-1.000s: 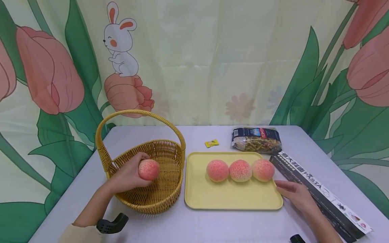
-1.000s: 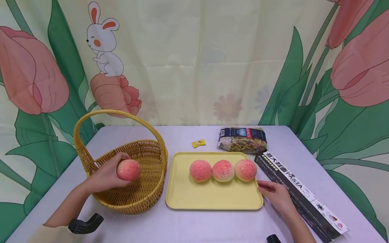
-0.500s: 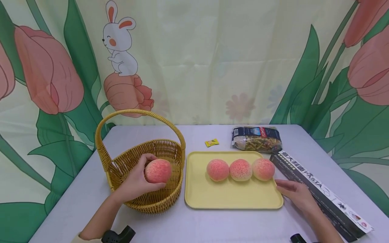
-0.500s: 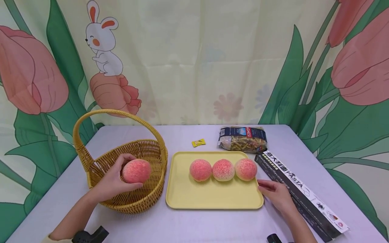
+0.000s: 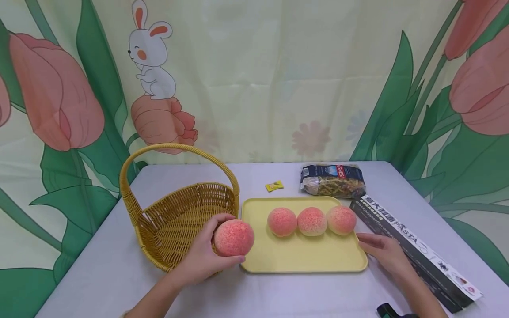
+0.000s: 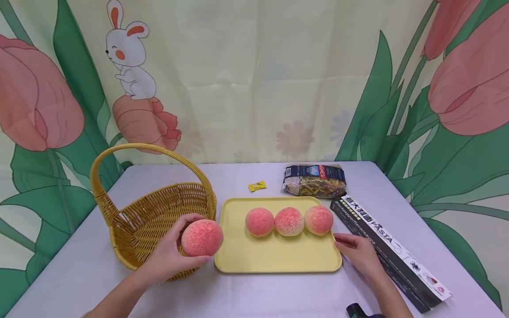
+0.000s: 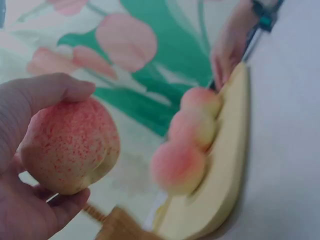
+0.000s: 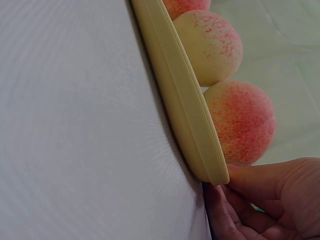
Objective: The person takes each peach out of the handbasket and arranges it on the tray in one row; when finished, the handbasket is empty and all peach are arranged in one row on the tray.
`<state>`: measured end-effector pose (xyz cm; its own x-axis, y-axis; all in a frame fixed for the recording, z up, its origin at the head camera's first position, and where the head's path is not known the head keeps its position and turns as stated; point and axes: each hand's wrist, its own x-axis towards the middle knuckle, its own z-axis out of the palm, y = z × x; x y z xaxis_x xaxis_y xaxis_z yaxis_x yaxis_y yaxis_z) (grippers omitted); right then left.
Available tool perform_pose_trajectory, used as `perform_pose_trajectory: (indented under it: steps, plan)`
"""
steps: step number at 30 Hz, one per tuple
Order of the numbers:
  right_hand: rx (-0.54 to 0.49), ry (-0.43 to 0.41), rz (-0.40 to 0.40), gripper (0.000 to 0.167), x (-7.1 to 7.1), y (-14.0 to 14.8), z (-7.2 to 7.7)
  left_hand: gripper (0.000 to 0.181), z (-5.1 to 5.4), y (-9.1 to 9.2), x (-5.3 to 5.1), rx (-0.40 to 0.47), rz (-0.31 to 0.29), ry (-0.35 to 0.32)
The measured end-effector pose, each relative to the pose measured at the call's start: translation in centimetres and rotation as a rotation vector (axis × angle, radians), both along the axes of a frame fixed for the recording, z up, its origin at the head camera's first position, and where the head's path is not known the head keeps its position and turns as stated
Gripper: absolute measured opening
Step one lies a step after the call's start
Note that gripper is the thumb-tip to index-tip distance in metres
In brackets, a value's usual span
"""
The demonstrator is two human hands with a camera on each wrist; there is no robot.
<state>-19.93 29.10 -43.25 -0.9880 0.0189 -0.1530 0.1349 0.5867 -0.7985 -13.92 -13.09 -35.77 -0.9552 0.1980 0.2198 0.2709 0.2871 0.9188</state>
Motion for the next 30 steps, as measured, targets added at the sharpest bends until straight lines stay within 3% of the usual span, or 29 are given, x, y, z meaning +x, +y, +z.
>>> perform_pose_trajectory:
  steps: [5,8,18,30]
  plan:
    - [0.008,0.0,0.0,0.056,-0.2,0.0,0.1,0.075,-1.1,2.7,0.8,0.123,-0.023,-0.039]
    - [0.007,0.002,0.001,0.057,-0.2,0.1,0.1,0.073,-1.8,4.0,0.9,0.151,-0.035,-0.04]
    - [0.004,0.0,-0.007,0.057,-0.1,0.2,-0.2,0.074,-3.6,6.4,0.1,0.156,0.026,-0.026]
    - [0.018,0.001,-0.003,0.056,-0.1,0.0,-0.2,0.075,-6.6,7.1,-0.9,0.076,0.106,-0.059]
